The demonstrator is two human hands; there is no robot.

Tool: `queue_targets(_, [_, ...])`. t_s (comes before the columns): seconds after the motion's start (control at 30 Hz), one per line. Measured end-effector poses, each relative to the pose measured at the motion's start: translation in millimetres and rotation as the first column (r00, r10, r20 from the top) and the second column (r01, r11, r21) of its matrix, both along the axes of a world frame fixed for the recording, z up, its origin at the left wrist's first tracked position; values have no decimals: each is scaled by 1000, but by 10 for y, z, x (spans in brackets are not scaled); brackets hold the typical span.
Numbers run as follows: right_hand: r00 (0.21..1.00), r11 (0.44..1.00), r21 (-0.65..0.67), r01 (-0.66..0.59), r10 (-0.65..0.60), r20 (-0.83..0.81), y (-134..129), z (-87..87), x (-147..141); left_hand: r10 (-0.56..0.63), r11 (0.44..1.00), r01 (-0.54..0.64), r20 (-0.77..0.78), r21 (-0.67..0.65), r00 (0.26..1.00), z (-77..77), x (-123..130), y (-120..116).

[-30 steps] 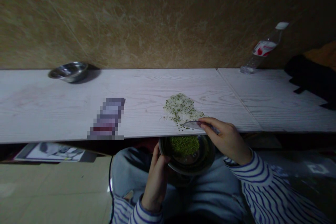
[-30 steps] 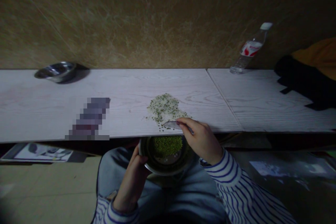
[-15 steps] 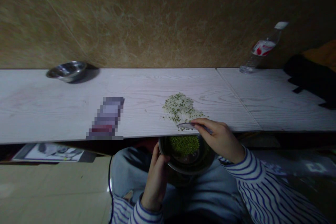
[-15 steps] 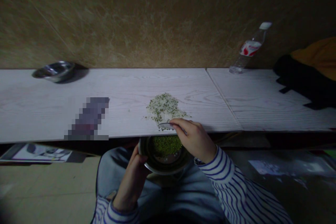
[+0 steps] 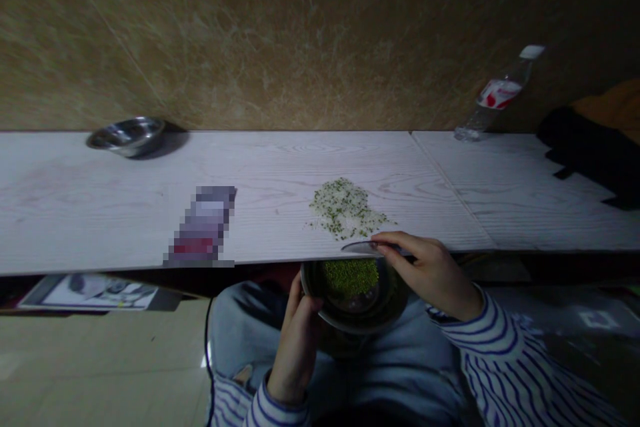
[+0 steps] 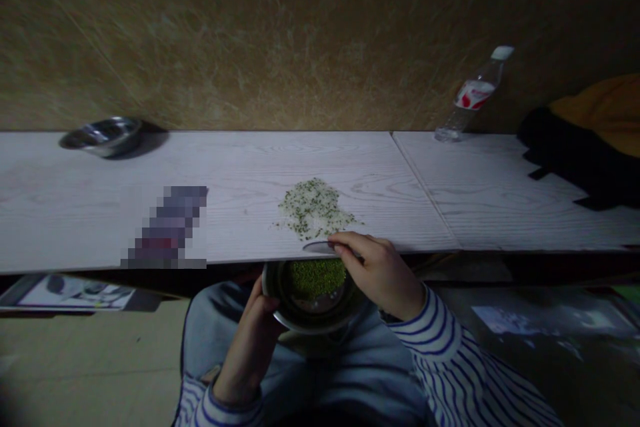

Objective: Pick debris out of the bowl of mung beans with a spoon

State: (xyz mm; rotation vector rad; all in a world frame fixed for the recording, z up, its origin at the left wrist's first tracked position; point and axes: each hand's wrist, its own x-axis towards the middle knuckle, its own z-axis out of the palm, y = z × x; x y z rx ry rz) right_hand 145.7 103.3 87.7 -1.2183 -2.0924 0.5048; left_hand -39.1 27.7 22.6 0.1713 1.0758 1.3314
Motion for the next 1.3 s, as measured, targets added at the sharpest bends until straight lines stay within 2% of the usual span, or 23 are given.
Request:
queue_targets(0.1, [999, 998, 44, 48, -48, 1, 27, -26, -1, 7, 1000, -7, 0, -9, 1000, -10, 9, -2])
queue_targets(0.3, [999, 998, 56, -4, 2, 40, 114, -84, -184, -21, 1000, 21, 19, 0, 1000, -6, -6, -13])
queue_targets(0.5, [1000, 999, 49, 10, -10, -4, 367, -137, -205, -40, 998, 39, 23, 43, 999, -35, -46, -13])
queue_targets(0.73, [1000, 998, 59, 15, -14, -8, 612, -123, -211, -31, 999, 31, 8, -16, 999, -75, -40, 15])
queue_targets(1.0, [995, 992, 110, 58, -48, -85, 693, -63, -151, -37, 999, 37, 6, 4, 999, -45, -37, 18])
queue_targets(1.13, [993, 986, 137, 92, -81, -81, 740, -79, -115, -38, 999, 38, 19, 8, 999, -50, -23, 8])
queue_targets(1.3, [995, 986, 147, 79, -68, -73, 776, -124, -158, -41, 999, 41, 42, 16, 998, -47, -10, -3])
